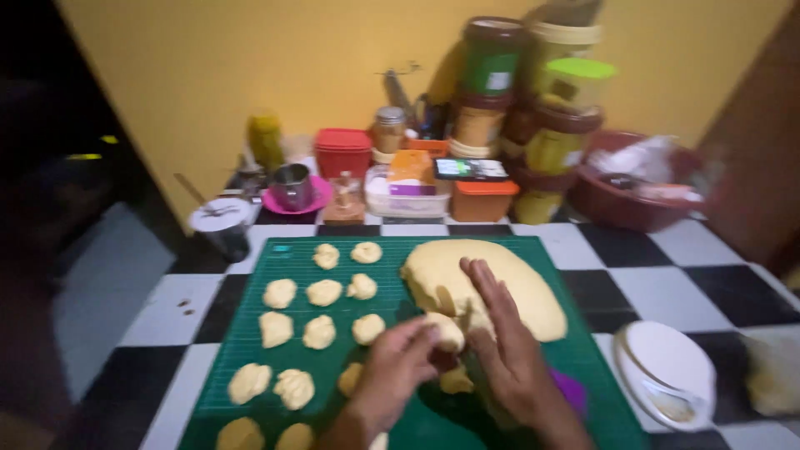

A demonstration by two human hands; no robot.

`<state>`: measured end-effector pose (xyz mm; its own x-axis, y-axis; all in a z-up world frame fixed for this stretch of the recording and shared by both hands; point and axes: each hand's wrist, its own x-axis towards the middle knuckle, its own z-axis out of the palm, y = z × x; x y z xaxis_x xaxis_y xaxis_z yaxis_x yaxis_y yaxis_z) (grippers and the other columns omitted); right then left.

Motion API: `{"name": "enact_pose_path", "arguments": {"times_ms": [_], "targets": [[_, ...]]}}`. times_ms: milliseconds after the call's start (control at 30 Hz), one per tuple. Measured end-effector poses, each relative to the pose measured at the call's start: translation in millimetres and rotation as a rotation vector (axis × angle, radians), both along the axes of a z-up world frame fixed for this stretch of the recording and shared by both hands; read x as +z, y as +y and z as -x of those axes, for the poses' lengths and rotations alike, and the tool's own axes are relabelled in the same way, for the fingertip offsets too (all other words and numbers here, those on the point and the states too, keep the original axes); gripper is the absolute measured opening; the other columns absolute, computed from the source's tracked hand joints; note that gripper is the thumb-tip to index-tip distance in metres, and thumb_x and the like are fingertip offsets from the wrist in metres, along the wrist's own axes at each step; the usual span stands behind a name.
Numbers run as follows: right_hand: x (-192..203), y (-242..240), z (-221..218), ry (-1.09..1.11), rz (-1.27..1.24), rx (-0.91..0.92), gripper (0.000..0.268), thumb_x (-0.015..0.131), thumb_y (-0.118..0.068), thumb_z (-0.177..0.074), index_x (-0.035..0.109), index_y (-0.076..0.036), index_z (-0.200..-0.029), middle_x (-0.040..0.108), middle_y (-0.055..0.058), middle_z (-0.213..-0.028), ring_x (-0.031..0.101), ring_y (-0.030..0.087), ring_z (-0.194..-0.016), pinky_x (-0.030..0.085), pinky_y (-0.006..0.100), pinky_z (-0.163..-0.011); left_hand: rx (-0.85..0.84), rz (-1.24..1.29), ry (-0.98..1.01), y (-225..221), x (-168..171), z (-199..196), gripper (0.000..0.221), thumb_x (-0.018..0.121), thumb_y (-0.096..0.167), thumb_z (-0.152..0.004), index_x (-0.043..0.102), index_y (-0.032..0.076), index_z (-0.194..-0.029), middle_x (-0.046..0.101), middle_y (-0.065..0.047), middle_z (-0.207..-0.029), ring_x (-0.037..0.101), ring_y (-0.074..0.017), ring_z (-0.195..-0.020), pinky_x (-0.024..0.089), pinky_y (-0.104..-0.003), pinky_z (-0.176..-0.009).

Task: Portioning a large mass of dough into smaller pieces using a scraper and rolling them into balls by hand on a silicone mat.

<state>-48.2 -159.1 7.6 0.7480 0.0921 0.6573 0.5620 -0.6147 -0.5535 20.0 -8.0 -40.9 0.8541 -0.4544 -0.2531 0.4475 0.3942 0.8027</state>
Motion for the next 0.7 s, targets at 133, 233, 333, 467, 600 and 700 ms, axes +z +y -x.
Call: {"name": "enact_pose_path", "arguments": {"times_ms": [133, 233, 333, 467, 600, 700], "targets": [[-8, -51, 34, 0.004, -0.009, -0.297, 0.038, 0.058, -0.024, -0.096, 0.068, -0.014, -0.131, 0.074, 0.005, -0.134, 0.070, 0.019, -0.123, 0.047, 0.032, -0.105, -0.031, -0.019, -0.029, 9, 39, 12, 0.074, 0.064, 0.013, -0.090, 0.042, 0.014, -0.161, 0.075, -0.028, -0.116, 0.077, -0.0398, -0.097, 0.064, -0.045, -0.090], [-47, -117, 73, -0.102, 0.172, -0.516, 0.035, 0.071, -0.014, -0.088, 0.071, -0.010, -0.122, 0.070, 0.012, -0.133, 0.067, 0.026, -0.123, 0.051, 0.039, -0.107, 0.000, -0.038, 0.015, 8, 45, 14, 0.051, 0.050, 0.010, -0.101, 0.058, -0.001, -0.150, 0.074, -0.032, -0.126, 0.075, -0.0414, -0.107, 0.061, -0.046, -0.092], [-91, -191, 118, -0.160, 0.376, -0.716, 0.047, 0.071, -0.013, -0.082, 0.067, -0.014, -0.129, 0.061, 0.011, -0.145, 0.059, 0.030, -0.134, 0.044, 0.044, -0.114, 0.019, -0.025, 0.098, 6, 54, 17, 0.047, 0.053, 0.012, -0.100, 0.061, -0.012, -0.139, 0.069, -0.034, -0.128, 0.070, -0.0447, -0.115, 0.056, -0.049, -0.103], [-94, -199, 149, 0.226, 0.282, -0.983, 0.061, 0.077, -0.029, -0.076, 0.064, -0.012, -0.134, 0.068, 0.019, -0.134, 0.071, 0.035, -0.109, 0.054, 0.046, -0.097, -0.040, -0.191, 0.023, 4, 42, 15, 0.058, 0.067, 0.011, -0.091, 0.063, -0.003, -0.147, 0.072, -0.024, -0.109, 0.072, -0.0348, -0.092, 0.061, -0.045, -0.093], [-113, -199, 141, 0.277, 0.223, -0.983, 0.060, 0.082, -0.025, -0.076, 0.065, -0.010, -0.131, 0.070, 0.015, -0.129, 0.067, 0.034, -0.113, 0.053, 0.047, -0.099, -0.047, -0.234, 0.055, 3, 58, 22, 0.057, 0.062, 0.011, -0.093, 0.058, -0.002, -0.149, 0.073, -0.032, -0.128, 0.069, -0.0342, -0.093, 0.059, -0.045, -0.092], [-110, -186, 132, 0.255, 0.271, -1.060, 0.045, 0.081, -0.032, -0.078, 0.074, -0.013, -0.118, 0.072, 0.009, -0.122, 0.068, 0.029, -0.111, 0.054, 0.047, -0.095, -0.034, -0.214, 0.061, 3, 63, 24, 0.055, 0.060, 0.008, -0.094, 0.059, -0.005, -0.147, 0.072, -0.034, -0.124, 0.066, -0.0344, -0.091, 0.057, -0.047, -0.094]]}}
